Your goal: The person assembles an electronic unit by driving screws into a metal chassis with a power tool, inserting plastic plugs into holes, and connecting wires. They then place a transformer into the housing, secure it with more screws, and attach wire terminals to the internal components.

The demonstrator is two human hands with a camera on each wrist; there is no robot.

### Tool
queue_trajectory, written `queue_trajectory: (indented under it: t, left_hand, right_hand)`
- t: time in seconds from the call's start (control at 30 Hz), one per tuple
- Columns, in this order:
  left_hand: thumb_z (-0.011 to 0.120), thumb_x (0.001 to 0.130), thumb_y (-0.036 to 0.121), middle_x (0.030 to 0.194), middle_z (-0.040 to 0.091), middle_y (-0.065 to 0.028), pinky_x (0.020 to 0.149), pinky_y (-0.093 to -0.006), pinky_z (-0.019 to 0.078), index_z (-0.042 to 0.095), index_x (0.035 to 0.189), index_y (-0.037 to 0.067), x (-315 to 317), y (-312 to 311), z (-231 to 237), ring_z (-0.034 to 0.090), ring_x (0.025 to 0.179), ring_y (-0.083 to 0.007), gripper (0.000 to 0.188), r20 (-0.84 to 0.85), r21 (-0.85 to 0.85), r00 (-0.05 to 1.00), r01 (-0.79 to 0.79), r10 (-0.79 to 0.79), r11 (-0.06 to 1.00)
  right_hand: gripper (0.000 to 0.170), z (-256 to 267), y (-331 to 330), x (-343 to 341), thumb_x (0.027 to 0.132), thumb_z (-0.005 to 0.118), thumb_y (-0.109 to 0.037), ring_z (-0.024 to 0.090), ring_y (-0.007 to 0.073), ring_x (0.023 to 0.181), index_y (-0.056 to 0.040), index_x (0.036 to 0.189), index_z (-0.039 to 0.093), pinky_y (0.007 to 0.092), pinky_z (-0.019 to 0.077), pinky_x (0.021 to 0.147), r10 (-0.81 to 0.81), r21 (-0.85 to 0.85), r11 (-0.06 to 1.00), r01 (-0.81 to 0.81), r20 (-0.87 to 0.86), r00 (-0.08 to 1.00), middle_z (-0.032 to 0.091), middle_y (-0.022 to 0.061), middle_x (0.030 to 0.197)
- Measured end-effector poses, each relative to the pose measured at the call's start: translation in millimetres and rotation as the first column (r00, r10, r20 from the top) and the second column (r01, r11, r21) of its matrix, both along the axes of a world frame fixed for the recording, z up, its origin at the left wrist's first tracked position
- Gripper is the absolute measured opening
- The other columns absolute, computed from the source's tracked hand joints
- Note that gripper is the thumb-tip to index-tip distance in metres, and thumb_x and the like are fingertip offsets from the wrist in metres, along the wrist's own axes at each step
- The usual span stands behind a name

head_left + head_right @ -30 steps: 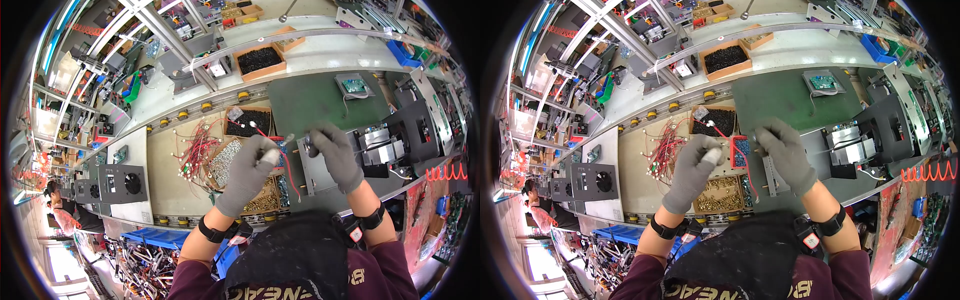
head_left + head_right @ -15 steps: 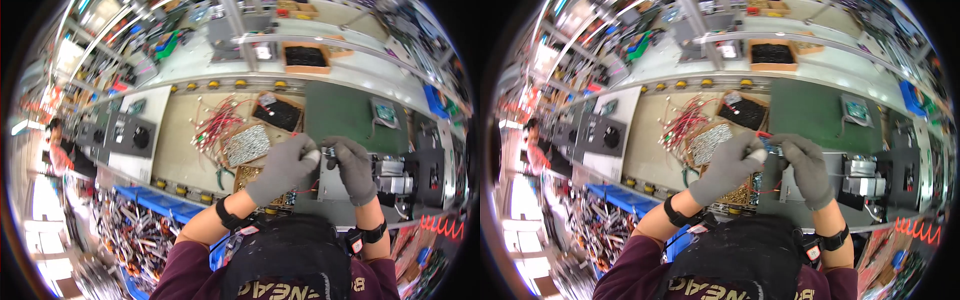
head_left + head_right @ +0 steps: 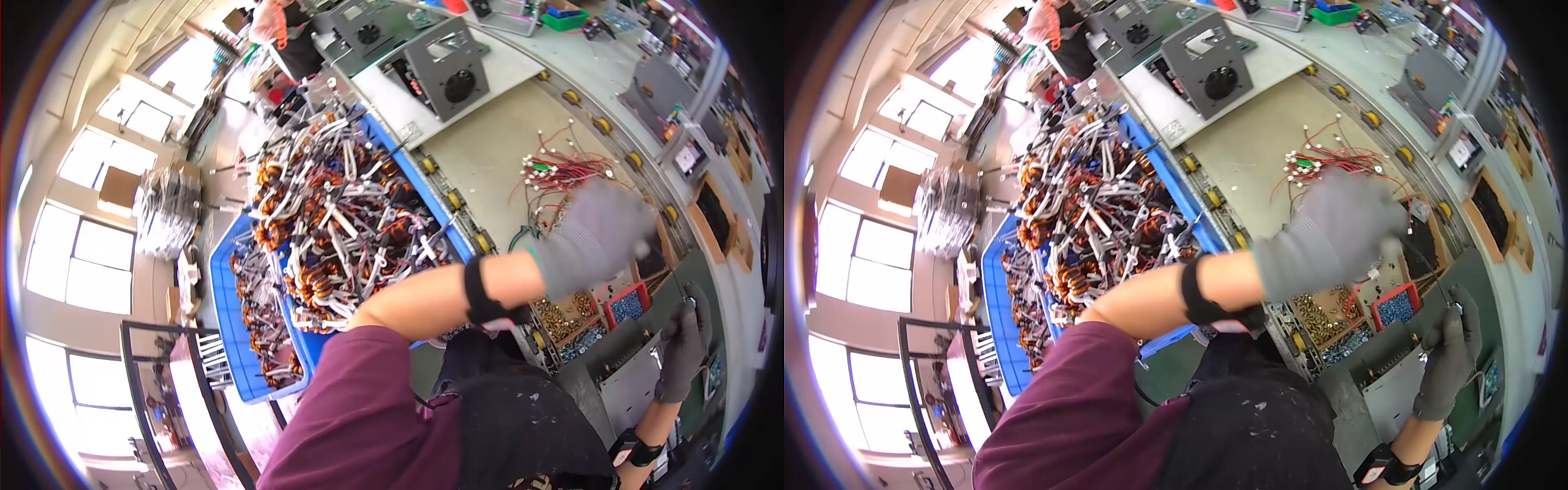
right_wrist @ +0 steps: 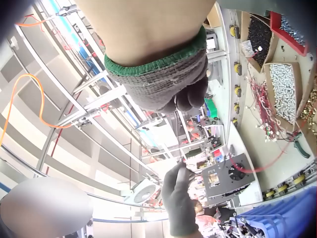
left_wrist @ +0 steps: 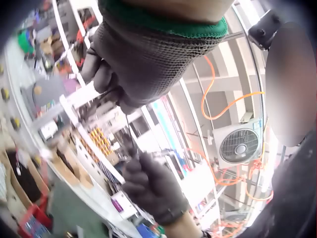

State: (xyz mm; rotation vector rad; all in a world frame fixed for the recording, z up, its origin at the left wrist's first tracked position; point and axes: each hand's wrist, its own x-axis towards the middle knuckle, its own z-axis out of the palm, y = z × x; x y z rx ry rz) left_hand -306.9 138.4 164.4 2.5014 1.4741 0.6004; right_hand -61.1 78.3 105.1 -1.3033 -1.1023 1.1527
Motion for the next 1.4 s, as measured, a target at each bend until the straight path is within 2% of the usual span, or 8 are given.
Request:
queue_trajectory:
  t: [0.07,0.3,0.7,0.83,0.9,1.3,1.37,1.4]
  left_hand:
    - [0.064,0.077,0.025,0.089,0.062,-0.0071,0.075,-0.0399,0.0474,0.067,0.090,0.015,-67,-2,1,0.061,0.086,-0.0276,0.017,-0.001,0.193,0.986,-0.166,0.169,0.967]
    - [0.056,0.080,0.047,0.094,0.068,-0.0133,0.084,-0.0391,0.0476,0.068,0.101,0.014,-280,-96,-18,0.064,0.093,-0.0311,0.041,-0.463,-0.243,0.486,-0.874,0.741,0.421]
    - [0.066,0.071,0.014,0.104,0.054,-0.0083,0.093,-0.0393,0.0354,0.070,0.085,0.023,-304,-143,-76,0.048,0.106,-0.0274,0.017,-0.673,-0.109,0.634,-0.593,0.380,0.798]
    - [0.069,0.072,0.013,0.090,0.061,-0.0062,0.082,-0.0343,0.0445,0.068,0.085,0.014,-332,-119,-62,0.057,0.086,-0.0225,0.013,-0.148,-0.087,0.777,-0.627,0.612,0.775]
    - [0.066,0.079,0.010,0.087,0.063,-0.0037,0.076,-0.0277,0.0458,0.065,0.089,0.009,-337,-109,-19,0.058,0.079,-0.0150,0.010,0.332,-0.336,0.603,-0.643,0.726,0.688]
    - [0.042,0.096,0.040,0.112,0.061,-0.0190,0.102,-0.0347,0.0377,0.055,0.116,-0.011,-266,-54,203,0.058,0.104,-0.0254,0.056,0.526,0.589,0.805,-0.578,0.276,0.564]
    - [0.043,0.096,0.036,0.116,0.059,-0.0200,0.101,-0.0322,0.0400,0.053,0.122,-0.007,-264,-36,236,0.057,0.109,-0.0261,0.050,0.403,0.590,0.895,-0.414,0.192,0.693]
    - [0.042,0.097,0.033,0.103,0.062,-0.0149,0.094,-0.0296,0.0435,0.054,0.121,-0.004,-249,-17,243,0.059,0.100,-0.0204,0.046,0.407,0.324,0.900,0.019,-0.158,0.946]
  right_hand:
    - [0.032,-7,6,-11,0.094,0.048,-0.014,0.042,0.0049,0.056,0.0031,0.121,0.054,0.0200,0.0338,0.049,0.017,-0.034,0.999,-0.017,0.001,1.000,0.048,0.0005,0.074]
    - [0.032,-39,1,-16,0.097,0.047,-0.018,0.044,0.0059,0.055,0.0023,0.120,0.055,0.0209,0.0349,0.047,0.042,-0.086,0.995,-0.049,-0.083,0.996,0.054,0.0035,0.075]
    - [0.034,-59,17,39,0.097,0.051,-0.028,0.049,0.0050,0.062,-0.0034,0.120,0.055,0.0195,0.0393,0.053,-0.100,-0.179,0.984,0.016,-0.471,0.876,0.060,-0.0003,0.081]
    - [0.035,-54,10,42,0.097,0.049,-0.026,0.049,0.0054,0.063,-0.0021,0.123,0.052,0.0208,0.0390,0.053,-0.152,-0.170,0.982,0.082,-0.451,0.880,0.059,-0.0002,0.083]
    - [0.034,-46,7,43,0.098,0.048,-0.026,0.049,0.0057,0.062,-0.0021,0.122,0.053,0.0207,0.0387,0.052,-0.082,-0.109,0.993,0.038,-0.431,0.898,0.057,-0.0005,0.082]
    - [0.033,-21,10,37,0.097,0.050,-0.022,0.052,0.0059,0.057,0.0020,0.119,0.054,0.0213,0.0417,0.047,-0.163,-0.076,0.986,0.147,-0.299,0.940,0.057,0.0035,0.079]
    - [0.032,-19,12,35,0.097,0.050,-0.021,0.052,0.0057,0.058,0.0022,0.119,0.054,0.0210,0.0420,0.048,-0.176,-0.053,0.984,0.168,-0.315,0.932,0.057,0.0037,0.080]
    - [0.032,-16,12,33,0.096,0.050,-0.020,0.052,0.0061,0.058,0.0026,0.118,0.055,0.0212,0.0427,0.049,-0.179,-0.051,0.984,0.172,-0.283,0.942,0.058,0.0042,0.080]
